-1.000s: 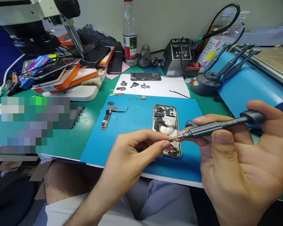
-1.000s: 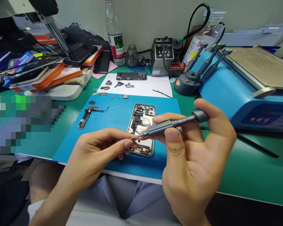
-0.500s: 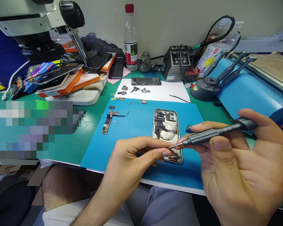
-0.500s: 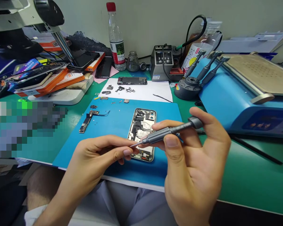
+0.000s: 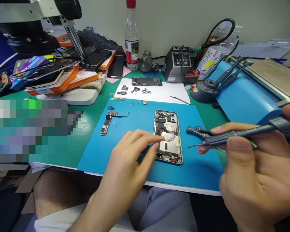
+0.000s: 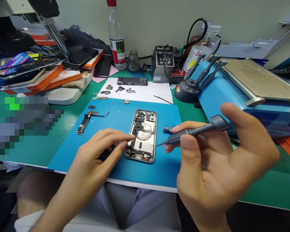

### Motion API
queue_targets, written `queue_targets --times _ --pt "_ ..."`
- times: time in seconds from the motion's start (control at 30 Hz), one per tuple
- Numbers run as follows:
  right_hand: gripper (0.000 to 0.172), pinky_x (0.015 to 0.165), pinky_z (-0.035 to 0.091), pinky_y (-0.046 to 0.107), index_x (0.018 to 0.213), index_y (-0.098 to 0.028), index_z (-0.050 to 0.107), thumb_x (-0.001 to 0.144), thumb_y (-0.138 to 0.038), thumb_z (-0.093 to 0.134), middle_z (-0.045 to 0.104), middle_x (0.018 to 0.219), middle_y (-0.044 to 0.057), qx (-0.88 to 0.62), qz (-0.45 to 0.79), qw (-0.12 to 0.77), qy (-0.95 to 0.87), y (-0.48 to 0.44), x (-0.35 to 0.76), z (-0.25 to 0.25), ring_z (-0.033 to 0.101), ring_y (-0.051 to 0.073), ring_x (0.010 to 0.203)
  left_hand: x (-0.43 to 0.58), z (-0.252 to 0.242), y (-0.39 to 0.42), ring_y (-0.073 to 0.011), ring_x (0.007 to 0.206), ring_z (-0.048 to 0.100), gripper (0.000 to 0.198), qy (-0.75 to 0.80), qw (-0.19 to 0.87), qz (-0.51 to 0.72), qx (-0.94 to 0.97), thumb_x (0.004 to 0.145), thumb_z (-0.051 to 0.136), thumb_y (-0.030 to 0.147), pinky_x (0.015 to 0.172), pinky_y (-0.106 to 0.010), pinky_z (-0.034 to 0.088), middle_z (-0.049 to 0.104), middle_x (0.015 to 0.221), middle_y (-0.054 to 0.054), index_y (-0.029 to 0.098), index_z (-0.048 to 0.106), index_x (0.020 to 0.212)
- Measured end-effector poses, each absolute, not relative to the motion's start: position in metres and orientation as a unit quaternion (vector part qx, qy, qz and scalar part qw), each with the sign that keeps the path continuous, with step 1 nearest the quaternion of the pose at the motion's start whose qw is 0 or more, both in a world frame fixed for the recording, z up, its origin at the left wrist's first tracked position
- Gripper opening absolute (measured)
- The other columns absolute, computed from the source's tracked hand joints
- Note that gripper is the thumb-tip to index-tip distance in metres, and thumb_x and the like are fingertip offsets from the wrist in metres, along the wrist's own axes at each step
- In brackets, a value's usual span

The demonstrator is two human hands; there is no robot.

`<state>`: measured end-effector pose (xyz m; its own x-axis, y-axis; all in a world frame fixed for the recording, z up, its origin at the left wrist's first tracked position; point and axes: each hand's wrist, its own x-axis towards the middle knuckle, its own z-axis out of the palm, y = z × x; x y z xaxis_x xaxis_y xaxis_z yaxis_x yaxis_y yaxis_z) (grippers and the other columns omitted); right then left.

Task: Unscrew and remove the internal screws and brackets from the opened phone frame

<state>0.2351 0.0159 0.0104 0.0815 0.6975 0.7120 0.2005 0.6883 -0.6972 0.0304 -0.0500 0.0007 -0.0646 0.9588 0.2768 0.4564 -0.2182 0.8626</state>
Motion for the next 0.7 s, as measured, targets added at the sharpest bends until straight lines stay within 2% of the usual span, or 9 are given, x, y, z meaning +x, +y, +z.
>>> queue_targets --times 0.03,0.1,0.2,0.33,0.7 --pt "0.071 0.056 0.069 0.027 0.150 -0.046 0.066 0.091 -0.006 0.078 0.067 0.132 0.005 -0.332 0.157 0.625 -0.689 0.018 0.237 0.009 0.075 0.015 0.082 0.032 -0.001 -0.050 -0.0174 0.110 0.067 0.026 0.564 0.241 0.453 0.646 0.111 0.060 0.014 0.094 -0.030 0.052 0.078 0.120 0.001 0.027 0.079 0.124" --pt "0.081 0.051 0.066 0.024 0.157 -0.045 0.060 0.090 -0.003 0.077 0.070 0.116 0.004 -0.315 0.135 0.579 -0.740 0.022 0.240 0.005 0.076 0.015 0.075 0.035 -0.004 -0.050 -0.0185 0.111 0.065 0.025 0.562 0.205 0.429 0.677 0.112 0.059 0.014 0.096 -0.032 0.051 0.077 0.121 -0.001 0.024 0.077 0.126" --pt "0.083 0.049 0.067 0.024 0.161 -0.036 0.058 0.088 -0.002 0.078 0.074 0.097 0.003 -0.311 0.148 0.551 -0.760 0.024 0.239 -0.001 0.078 0.019 0.075 0.041 -0.006 -0.049 -0.0208 0.109 0.063 0.021 0.563 0.184 0.393 0.703 0.114 0.058 0.022 0.096 -0.037 0.050 0.075 0.121 -0.001 0.024 0.077 0.123" --pt "0.077 0.050 0.066 0.022 0.159 -0.031 0.059 0.089 -0.006 0.079 0.073 0.097 0.004 -0.317 0.132 0.531 -0.775 0.022 0.235 -0.001 0.076 0.018 0.075 0.043 -0.005 -0.047 -0.0237 0.108 0.061 0.023 0.561 0.184 0.350 0.728 0.116 0.054 0.032 0.093 -0.043 0.047 0.074 0.120 0.000 0.027 0.076 0.118" --pt "0.069 0.054 0.064 0.020 0.160 -0.027 0.059 0.094 -0.007 0.072 0.072 0.101 0.007 -0.334 0.118 0.502 -0.789 0.020 0.233 -0.001 0.074 0.014 0.073 0.044 -0.003 -0.049 -0.0237 0.105 0.059 0.027 0.573 0.179 0.328 0.730 0.115 0.052 0.028 0.087 -0.046 0.045 0.074 0.119 0.000 0.025 0.077 0.104"
